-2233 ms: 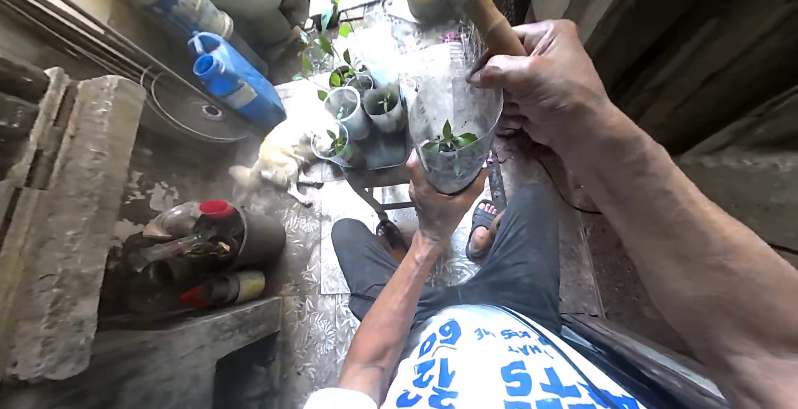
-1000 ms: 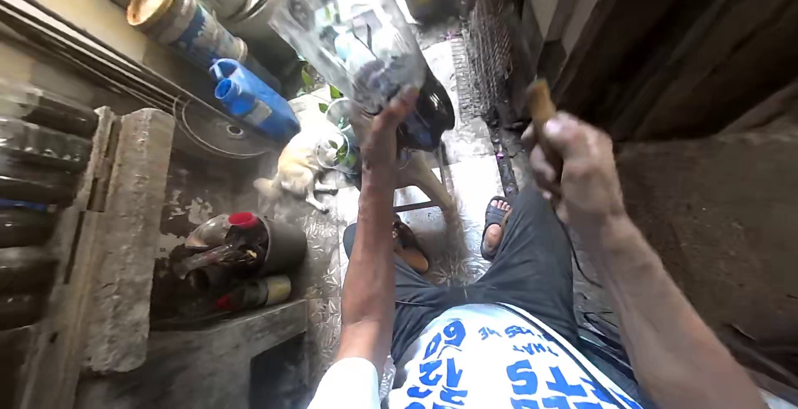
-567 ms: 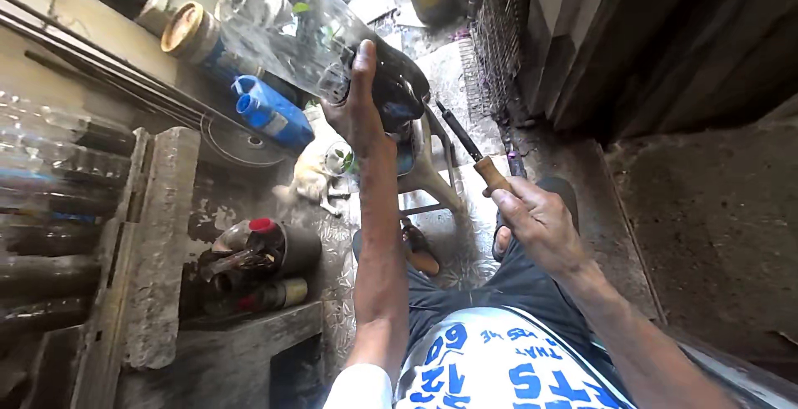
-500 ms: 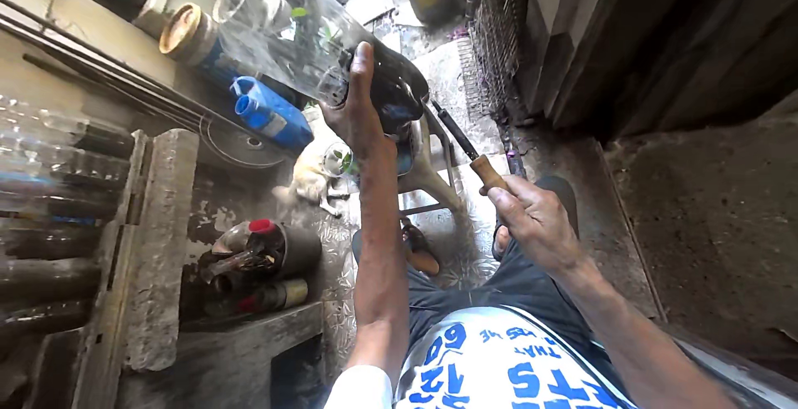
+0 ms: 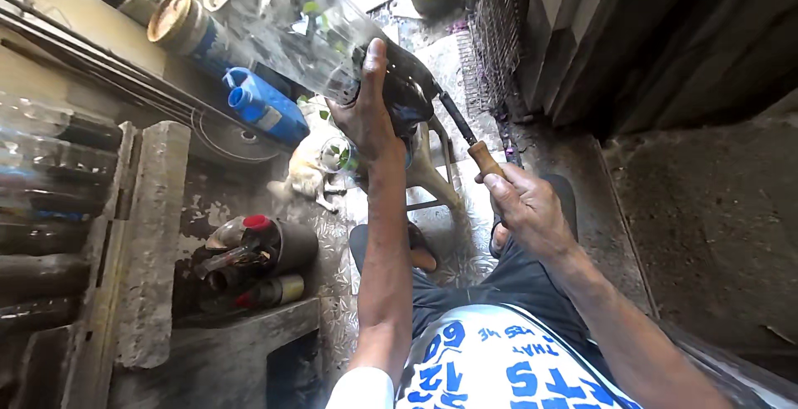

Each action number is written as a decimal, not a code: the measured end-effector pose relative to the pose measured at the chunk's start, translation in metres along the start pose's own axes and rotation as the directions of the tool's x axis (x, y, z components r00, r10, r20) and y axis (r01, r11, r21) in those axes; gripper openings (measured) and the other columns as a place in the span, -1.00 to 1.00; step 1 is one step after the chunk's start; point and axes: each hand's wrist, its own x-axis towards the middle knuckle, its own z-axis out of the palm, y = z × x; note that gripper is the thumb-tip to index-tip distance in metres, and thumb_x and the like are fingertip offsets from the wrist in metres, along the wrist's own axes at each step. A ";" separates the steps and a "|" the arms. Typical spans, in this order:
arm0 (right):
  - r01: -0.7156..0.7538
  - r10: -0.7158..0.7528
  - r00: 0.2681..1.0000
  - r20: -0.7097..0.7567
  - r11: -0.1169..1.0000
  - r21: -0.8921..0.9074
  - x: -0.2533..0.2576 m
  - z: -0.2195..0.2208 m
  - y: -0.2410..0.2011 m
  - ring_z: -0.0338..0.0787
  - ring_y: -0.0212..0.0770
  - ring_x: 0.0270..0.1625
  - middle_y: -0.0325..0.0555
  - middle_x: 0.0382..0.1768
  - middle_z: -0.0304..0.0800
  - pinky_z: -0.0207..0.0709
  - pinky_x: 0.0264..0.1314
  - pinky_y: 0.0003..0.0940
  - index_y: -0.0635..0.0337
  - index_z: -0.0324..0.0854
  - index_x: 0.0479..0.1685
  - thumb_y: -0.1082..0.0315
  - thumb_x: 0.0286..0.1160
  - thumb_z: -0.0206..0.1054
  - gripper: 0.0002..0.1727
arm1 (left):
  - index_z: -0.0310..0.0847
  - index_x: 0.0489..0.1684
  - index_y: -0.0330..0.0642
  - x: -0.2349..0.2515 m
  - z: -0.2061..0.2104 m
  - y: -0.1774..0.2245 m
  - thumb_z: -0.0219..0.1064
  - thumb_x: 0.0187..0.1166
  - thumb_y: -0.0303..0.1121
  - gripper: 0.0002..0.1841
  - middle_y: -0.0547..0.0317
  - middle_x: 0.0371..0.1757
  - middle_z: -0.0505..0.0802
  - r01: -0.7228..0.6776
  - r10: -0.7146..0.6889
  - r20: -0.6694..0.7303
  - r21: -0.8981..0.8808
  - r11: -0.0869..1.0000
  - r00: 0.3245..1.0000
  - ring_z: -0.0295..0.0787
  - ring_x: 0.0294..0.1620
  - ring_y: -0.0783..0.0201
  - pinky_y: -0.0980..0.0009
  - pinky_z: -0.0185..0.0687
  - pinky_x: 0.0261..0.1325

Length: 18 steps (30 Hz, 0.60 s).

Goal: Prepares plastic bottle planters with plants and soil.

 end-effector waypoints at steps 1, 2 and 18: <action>0.000 0.000 1.000 -0.007 1.000 -0.003 0.001 -0.001 -0.002 0.39 -0.42 -0.73 -0.35 -0.68 0.41 0.35 -0.70 -0.46 0.06 0.71 0.10 0.05 0.84 0.05 -0.62 | 0.32 0.39 -0.42 -0.002 0.000 -0.001 0.62 0.38 -0.35 -0.33 -0.19 0.01 0.81 -0.012 0.012 0.003 -0.008 1.000 1.000 0.87 0.03 0.03 0.05 0.87 0.12; -0.004 0.004 1.000 -0.014 1.000 -0.008 0.001 -0.002 -0.004 0.39 -0.41 -0.74 -0.35 -0.68 0.43 0.36 -0.71 -0.45 0.06 0.71 0.10 0.05 0.84 0.05 -0.62 | 0.33 0.37 -0.43 -0.003 0.000 -0.001 0.62 0.37 -0.38 -0.34 -0.21 -0.02 0.81 -0.023 0.023 -0.003 -0.024 0.999 1.000 0.87 0.01 0.02 0.04 0.88 0.10; -0.053 0.053 0.998 0.016 0.998 -0.031 -0.009 -0.001 -0.002 0.45 -0.45 -0.71 -0.37 -0.68 0.46 0.40 -0.67 -0.49 0.04 0.72 0.04 0.05 0.81 0.06 -0.64 | 0.33 0.38 -0.44 0.001 -0.006 -0.002 0.63 0.38 -0.37 -0.33 -0.22 -0.02 0.82 -0.005 0.004 -0.029 -0.033 0.999 1.000 0.88 0.01 0.00 0.03 0.88 0.12</action>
